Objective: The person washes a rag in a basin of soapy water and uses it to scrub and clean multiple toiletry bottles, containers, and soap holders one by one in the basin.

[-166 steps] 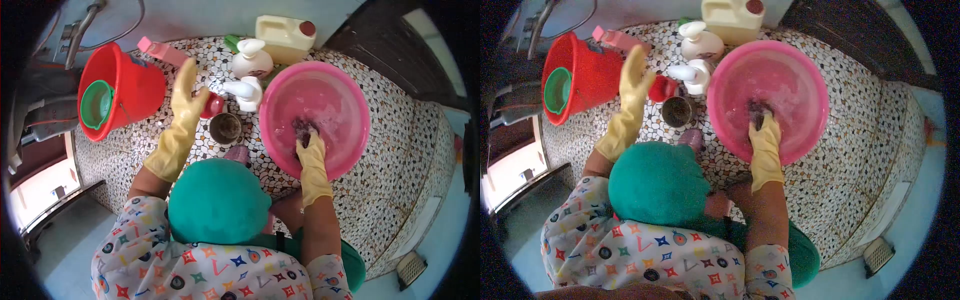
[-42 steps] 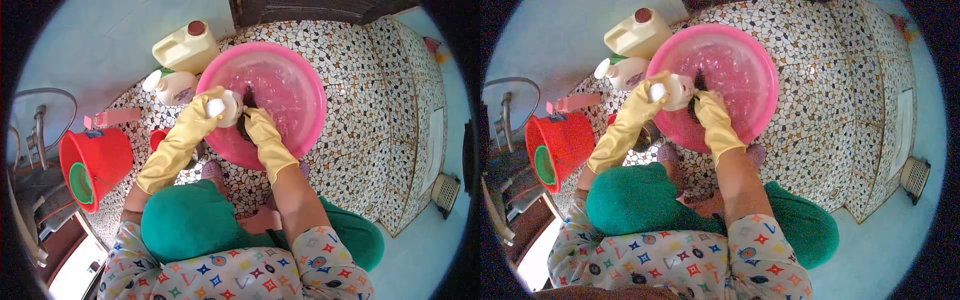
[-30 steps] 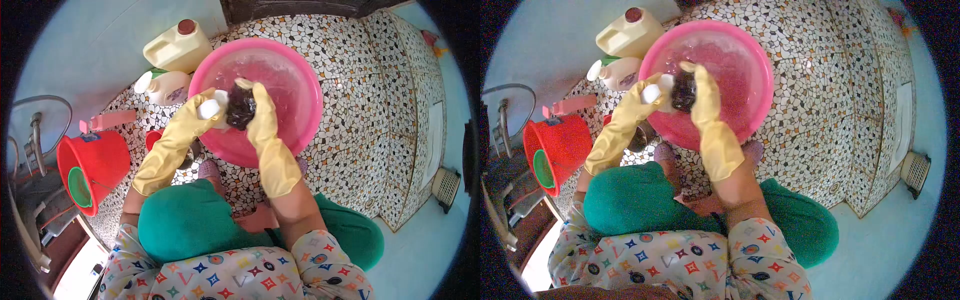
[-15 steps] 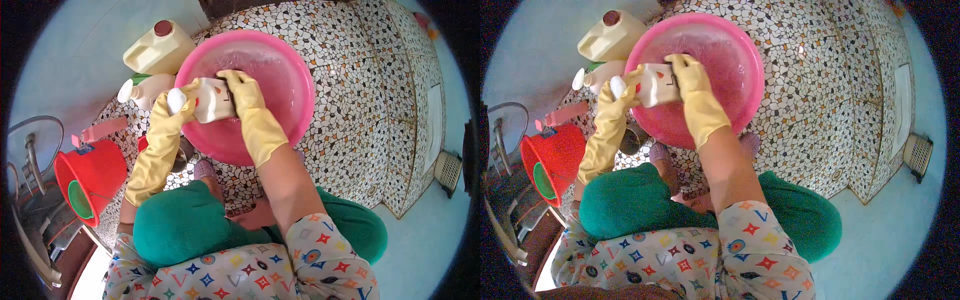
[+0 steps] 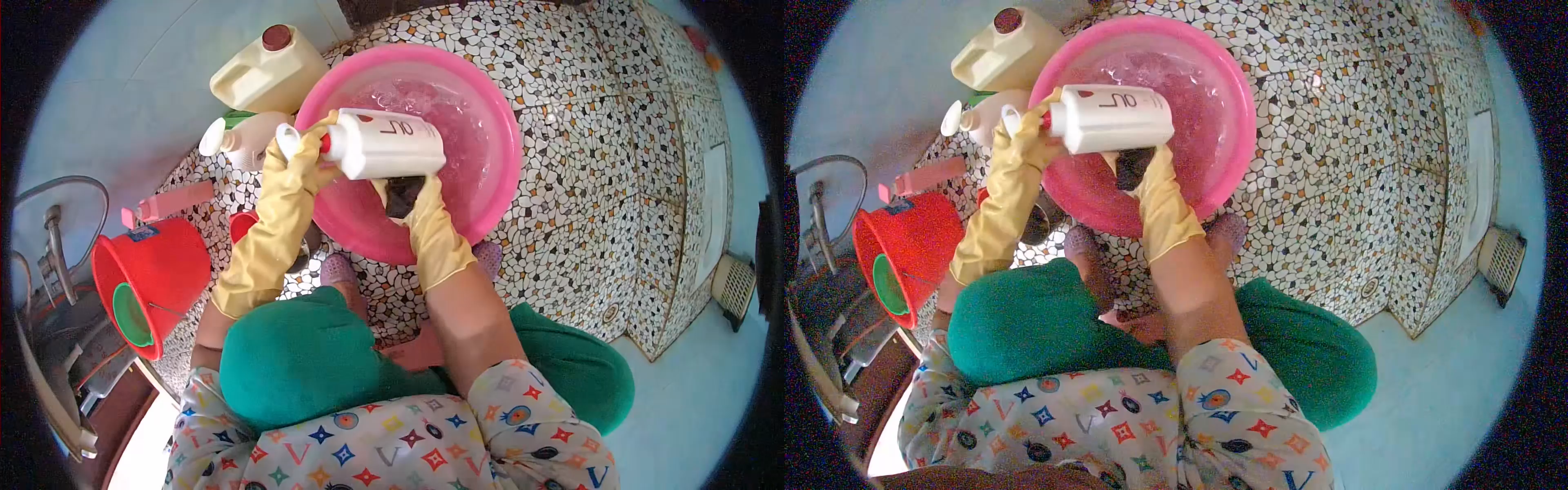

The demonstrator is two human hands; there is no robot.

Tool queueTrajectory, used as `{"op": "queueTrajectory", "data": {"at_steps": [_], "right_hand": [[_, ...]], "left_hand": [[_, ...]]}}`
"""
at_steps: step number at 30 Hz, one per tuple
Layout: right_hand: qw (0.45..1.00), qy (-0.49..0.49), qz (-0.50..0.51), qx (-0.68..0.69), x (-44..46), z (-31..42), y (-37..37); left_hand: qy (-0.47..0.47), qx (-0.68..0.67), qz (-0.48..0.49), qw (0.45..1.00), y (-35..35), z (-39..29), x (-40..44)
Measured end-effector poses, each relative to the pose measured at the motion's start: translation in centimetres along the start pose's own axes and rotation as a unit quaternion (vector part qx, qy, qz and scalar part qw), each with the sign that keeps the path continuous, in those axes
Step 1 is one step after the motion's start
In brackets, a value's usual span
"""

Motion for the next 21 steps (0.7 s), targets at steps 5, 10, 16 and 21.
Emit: {"op": "queueTrajectory", "data": {"at_steps": [5, 10, 16, 21], "right_hand": [[0.843, -0.210, -0.090, -0.487, 0.0, 1.3, 1.0], [0.527, -0.539, -0.112, -0.647, -1.9, 5.3, 1.7], [0.841, -0.339, -0.096, -0.411, 0.6, 3.5, -1.2], [0.885, -0.344, -0.030, -0.311, -4.7, 0.1, 4.3]], "left_hand": [[-0.036, -0.018, -0.077, 0.996, 0.5, 2.7, -0.1], [0.214, 0.478, -0.063, 0.850, -1.2, -0.2, 0.5], [0.075, 0.335, -0.057, 0.938, -0.7, -0.9, 0.0], [0.000, 0.375, -0.073, 0.924, -0.2, -1.3, -0.3]]}}
Point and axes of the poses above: each hand's wrist, its own x-axis towards the middle knuckle, its own y-axis out of the palm, z = x × y, the point moved 4 cm from there along x, towards the middle knuckle, and after that the axes turned 8 degrees about -z, right-handed, at the moved point
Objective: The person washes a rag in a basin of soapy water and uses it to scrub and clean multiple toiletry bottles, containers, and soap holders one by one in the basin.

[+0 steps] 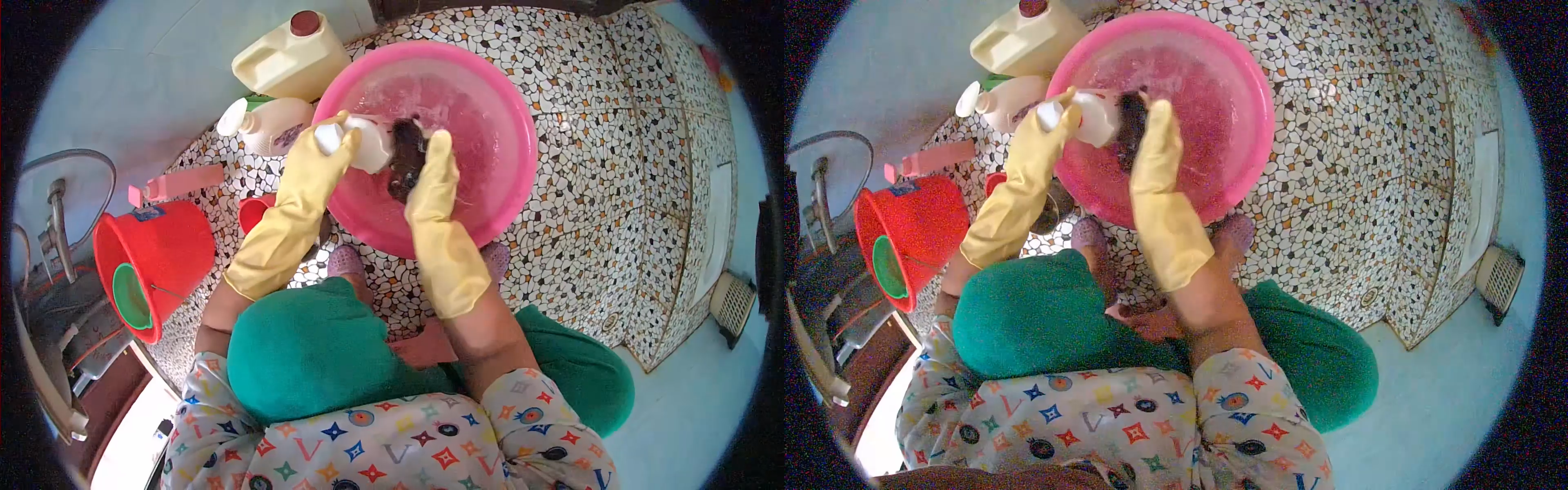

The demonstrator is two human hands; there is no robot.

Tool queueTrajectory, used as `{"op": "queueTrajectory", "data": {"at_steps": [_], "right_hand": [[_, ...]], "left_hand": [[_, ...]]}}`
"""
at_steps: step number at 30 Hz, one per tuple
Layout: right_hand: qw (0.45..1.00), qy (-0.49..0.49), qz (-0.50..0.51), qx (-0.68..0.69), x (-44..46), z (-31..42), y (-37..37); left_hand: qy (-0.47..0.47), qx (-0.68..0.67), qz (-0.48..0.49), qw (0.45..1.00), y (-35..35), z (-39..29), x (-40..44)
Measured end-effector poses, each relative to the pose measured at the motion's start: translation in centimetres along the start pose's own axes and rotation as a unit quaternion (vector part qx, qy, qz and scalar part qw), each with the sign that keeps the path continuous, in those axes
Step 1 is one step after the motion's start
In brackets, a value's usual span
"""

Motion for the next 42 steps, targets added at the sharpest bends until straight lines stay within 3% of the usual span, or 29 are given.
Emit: {"op": "queueTrajectory", "data": {"at_steps": [2, 4, 6, 8, 9, 10, 11, 12, 13, 14, 15, 17, 20, 21, 24, 27, 30, 32, 33, 36, 37, 39, 42], "right_hand": [[0.981, -0.160, 0.090, -0.066, -3.1, 3.3, 4.4], [0.883, -0.355, 0.113, -0.285, -4.0, 2.0, 5.8], [0.886, -0.356, 0.093, -0.283, -3.5, 1.1, 5.7], [0.986, -0.113, 0.044, -0.116, -0.9, -0.7, 4.8], [0.923, -0.313, 0.060, -0.216, 0.6, -1.6, 3.7], [0.921, -0.305, 0.091, -0.225, 2.0, -2.2, 3.1], [0.876, -0.324, 0.115, -0.339, 3.4, -2.9, 2.0], [0.986, -0.076, 0.093, -0.115, 7.5, -8.2, 1.0], [0.939, -0.152, 0.065, -0.301, 8.3, -7.1, 0.1], [0.852, -0.218, 0.032, -0.475, 8.7, -5.9, -0.8], [0.871, -0.148, 0.011, -0.468, 8.7, -5.8, -1.1], [0.894, -0.005, -0.031, -0.446, 8.3, -5.8, -1.4], [0.960, 0.055, -0.092, -0.258, 6.6, -6.8, -1.0], [0.981, 0.134, -0.075, -0.119, 6.1, -6.9, -0.6], [0.956, 0.277, -0.098, -0.017, 5.3, -6.3, -0.5], [0.943, 0.331, -0.032, 0.016, 6.9, -5.8, -1.2], [0.948, 0.303, 0.017, -0.095, 8.2, -4.0, -1.5], [0.942, 0.209, 0.118, -0.233, 8.6, -1.5, -1.1], [0.926, 0.160, 0.166, -0.299, 8.6, 0.0, -0.7], [0.797, 0.092, 0.241, -0.546, 8.4, 4.7, 0.8], [0.744, 0.097, 0.285, -0.596, 8.1, 6.5, 0.9], [0.639, -0.013, 0.304, -0.706, 5.9, 11.7, 2.5], [0.552, -0.043, 0.283, -0.784, 5.9, 13.7, 1.4]], "left_hand": [[-0.012, -0.005, 0.000, 1.000, 0.2, 0.2, 0.2], [0.010, -0.012, -0.021, 1.000, 0.8, 0.8, 0.3], [-0.012, -0.028, -0.009, 0.999, 1.2, 0.6, -0.2], [-0.036, -0.042, -0.002, 0.998, 1.3, 0.6, -0.6], [-0.036, -0.062, -0.016, 0.997, 1.4, 0.9, -0.6], [-0.050, -0.067, -0.019, 0.996, 1.3, 1.4, -0.6], [-0.060, -0.075, -0.021, 0.995, 1.2, 1.5, -0.5], [-0.065, -0.085, -0.024, 0.994, 1.2, 1.3, -0.2], [-0.079, -0.083, -0.025, 0.993, 1.3, 0.7, -0.4], [-0.063, -0.063, -0.019, 0.996, 1.2, 0.2, -0.2], [-0.051, -0.040, -0.015, 0.998, 1.1, 0.0, -0.2], [-0.024, -0.021, -0.005, 0.999, 0.8, 0.3, 0.0], [0.057, -0.023, 0.043, 0.997, 0.6, 0.3, 0.8], [0.102, -0.013, 0.077, 0.992, 0.4, -0.6, 0.9], [0.259, 0.106, 0.172, 0.944, -0.3, -2.9, 0.0], [0.347, 0.229, 0.201, 0.887, -0.3, -3.7, -0.6], [0.458, 0.317, 0.182, 0.810, 1.4, -2.7, 1.4], [0.644, 0.190, 0.140, 0.727, 2.3, -3.0, 2.5], [0.630, 0.126, 0.157, 0.750, 2.3, -3.3, 2.6], [0.310, 0.300, 0.248, 0.867, 3.5, -6.4, 0.5], [0.287, 0.321, 0.288, 0.856, 4.0, -6.1, 0.8], [0.256, 0.282, 0.285, 0.880, 4.0, -5.6, 1.3], [0.227, 0.219, 0.279, 0.907, 3.8, -4.5, 2.3]]}}
Point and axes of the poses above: each hand's wrist, its own x-axis towards the middle knuckle, its own y-axis out of the palm, z = x × y, the point moved 4 cm from there along x, towards the middle knuckle, and after that the axes turned 8 degrees about -z, right-handed, at the moved point
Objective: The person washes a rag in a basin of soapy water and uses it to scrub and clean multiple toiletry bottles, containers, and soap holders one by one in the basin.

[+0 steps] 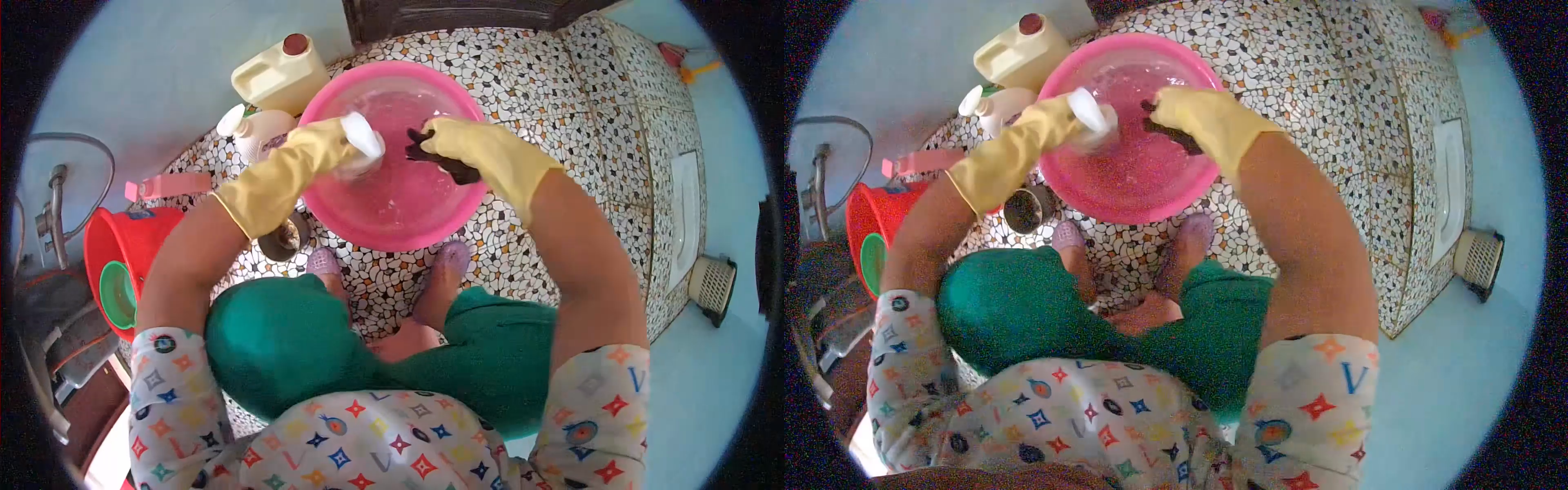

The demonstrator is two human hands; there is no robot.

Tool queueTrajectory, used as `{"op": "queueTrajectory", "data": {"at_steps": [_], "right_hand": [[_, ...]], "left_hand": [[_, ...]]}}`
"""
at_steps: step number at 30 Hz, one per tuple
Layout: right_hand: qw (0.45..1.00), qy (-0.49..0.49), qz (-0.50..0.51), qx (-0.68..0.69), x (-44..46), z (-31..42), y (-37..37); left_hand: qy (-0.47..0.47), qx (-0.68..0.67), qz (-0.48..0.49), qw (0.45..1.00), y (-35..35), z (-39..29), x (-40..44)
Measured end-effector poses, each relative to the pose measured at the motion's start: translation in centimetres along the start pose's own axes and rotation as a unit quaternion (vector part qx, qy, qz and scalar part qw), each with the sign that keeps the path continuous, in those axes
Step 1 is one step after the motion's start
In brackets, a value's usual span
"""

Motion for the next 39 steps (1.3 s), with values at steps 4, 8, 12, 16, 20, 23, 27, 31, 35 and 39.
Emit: {"op": "queueTrajectory", "data": {"at_steps": [4, 8, 12, 16, 20, 23, 27, 31, 35, 39], "right_hand": [[1.000, -0.024, -0.014, -0.014, -0.2, -3.1, 0.6], [0.996, -0.064, -0.062, 0.017, -0.4, -5.5, 3.9], [0.975, -0.136, -0.163, 0.062, 2.3, -6.7, 7.5], [0.954, -0.185, -0.234, 0.039, 1.3, -3.6, 7.3], [0.984, -0.139, -0.010, -0.107, 2.0, -4.0, 10.6], [0.987, -0.152, -0.044, -0.032, 3.7, -6.1, 12.0], [0.840, -0.012, 0.013, 0.542, 1.3, -5.2, 9.4], [0.807, -0.257, -0.216, 0.486, -4.7, -0.6, 7.5], [0.867, -0.354, -0.304, 0.177, -7.6, 2.7, 8.6], [0.855, -0.304, -0.322, 0.272, -4.8, 2.1, 10.1]], "left_hand": [[0.012, -0.038, -0.045, 0.998, -0.9, 1.1, 0.7], [-0.004, -0.035, -0.069, 0.997, 0.0, 2.0, 0.7], [-0.032, -0.026, -0.102, 0.994, 2.3, 3.6, -0.7], [-0.075, -0.085, -0.161, 0.980, 5.8, 5.1, -2.0], [-0.222, -0.427, -0.272, 0.833, 7.8, 3.5, -1.8], [-0.251, -0.542, -0.306, 0.741, 8.5, 2.6, -1.9], [-0.302, -0.539, -0.335, 0.711, 8.6, 1.3, -3.6], [-0.193, -0.565, -0.383, 0.705, 14.0, 4.8, -2.9], [-0.288, -0.547, -0.416, 0.666, 13.6, -0.4, -3.8], [-0.244, -0.497, -0.449, 0.701, 18.4, 4.5, -1.6]]}}
Point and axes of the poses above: each hand's wrist, its own x-axis towards the middle knuckle, its own y-axis out of the palm, z = x × y, the point moved 4 cm from there along x, towards the middle knuckle, and after that the axes turned 8 degrees about -z, right-handed, at the moved point
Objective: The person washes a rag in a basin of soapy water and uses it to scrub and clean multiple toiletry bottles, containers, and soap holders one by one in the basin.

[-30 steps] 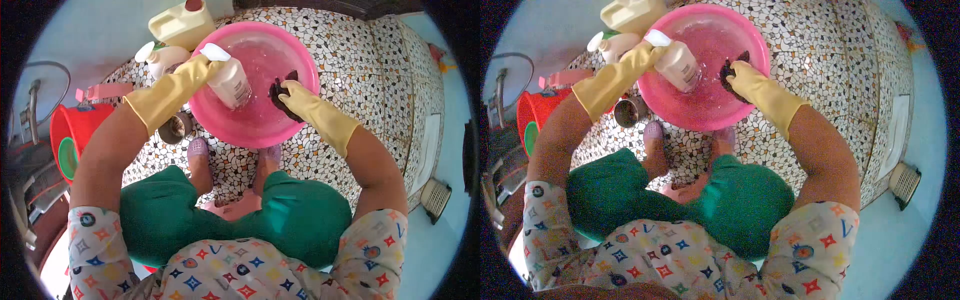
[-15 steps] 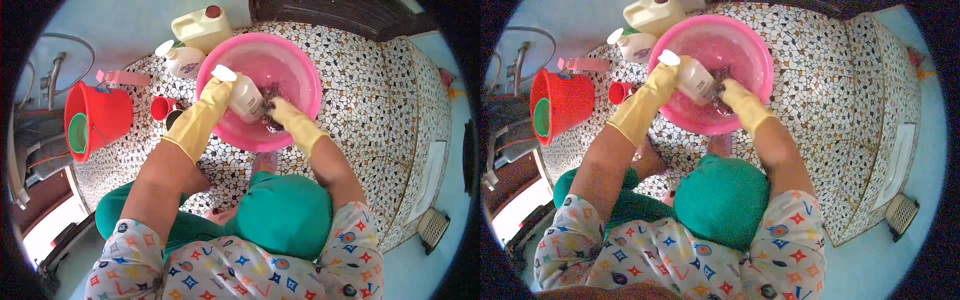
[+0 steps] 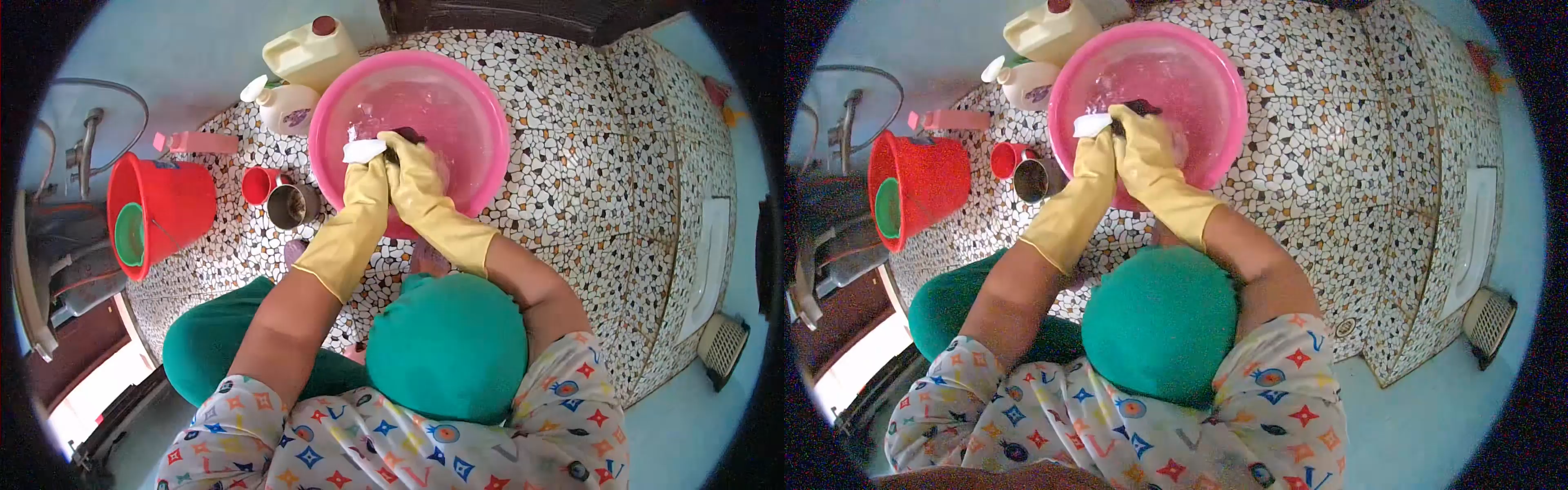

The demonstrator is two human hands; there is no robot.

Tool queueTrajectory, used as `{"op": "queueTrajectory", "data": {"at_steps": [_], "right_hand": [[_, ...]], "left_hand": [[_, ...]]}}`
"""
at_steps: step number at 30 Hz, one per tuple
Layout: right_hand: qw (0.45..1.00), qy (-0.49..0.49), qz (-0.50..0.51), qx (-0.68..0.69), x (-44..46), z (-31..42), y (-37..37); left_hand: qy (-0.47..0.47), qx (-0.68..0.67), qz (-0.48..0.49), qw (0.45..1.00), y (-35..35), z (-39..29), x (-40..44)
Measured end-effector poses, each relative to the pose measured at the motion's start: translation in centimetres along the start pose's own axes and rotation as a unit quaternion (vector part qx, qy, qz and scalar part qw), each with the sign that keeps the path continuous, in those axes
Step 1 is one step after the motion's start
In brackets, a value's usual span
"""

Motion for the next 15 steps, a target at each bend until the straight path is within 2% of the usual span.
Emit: {"op": "queueTrajectory", "data": {"at_steps": [3, 4, 5, 7, 8, 10, 11, 12, 15], "right_hand": [[0.999, 0.037, -0.015, 0.013, 1.7, 0.2, 0.7], [0.996, 0.087, 0.027, 0.026, 3.2, -0.7, 1.7], [0.986, 0.152, 0.062, 0.041, 4.4, -1.7, 1.8], [0.962, 0.249, 0.110, -0.001, 6.2, -3.1, 2.6], [0.958, 0.255, 0.126, -0.032, 7.0, -3.5, 2.6], [0.945, 0.268, 0.162, -0.096, 7.7, -4.5, 2.2], [0.955, 0.222, 0.157, -0.123, 7.4, -5.5, 2.0], [0.951, 0.223, 0.169, -0.132, 6.9, -6.8, 1.5], [0.942, 0.220, 0.218, -0.130, 5.2, -11.5, 0.1]], "left_hand": [[-0.017, -0.083, 0.032, 0.996, 0.0, -0.7, -0.4], [0.071, 0.002, 0.025, 0.997, -0.5, -1.1, -0.1], [0.055, 0.016, 0.028, 0.998, 0.1, -5.0, -2.5], [0.046, 0.008, 0.006, 0.999, 0.1, -6.5, -3.7], [0.046, 0.000, -0.003, 0.999, 0.0, -5.7, -3.3], [-0.014, -0.032, 0.004, 0.999, -0.5, -7.1, -4.1], [-0.045, -0.047, 0.006, 0.998, -0.8, -7.4, -4.3], [-0.038, -0.088, -0.003, 0.995, -1.4, -4.8, -3.0], [-0.045, -0.131, 0.006, 0.990, -2.7, -3.7, -2.6]]}}
Point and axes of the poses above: each hand's wrist, its own x-axis towards the middle knuckle, its own y-axis out of the palm, z = x × y, the point moved 4 cm from there along x, towards the middle knuckle, and after that the axes turned 8 degrees about -z, right-handed, at the moved point
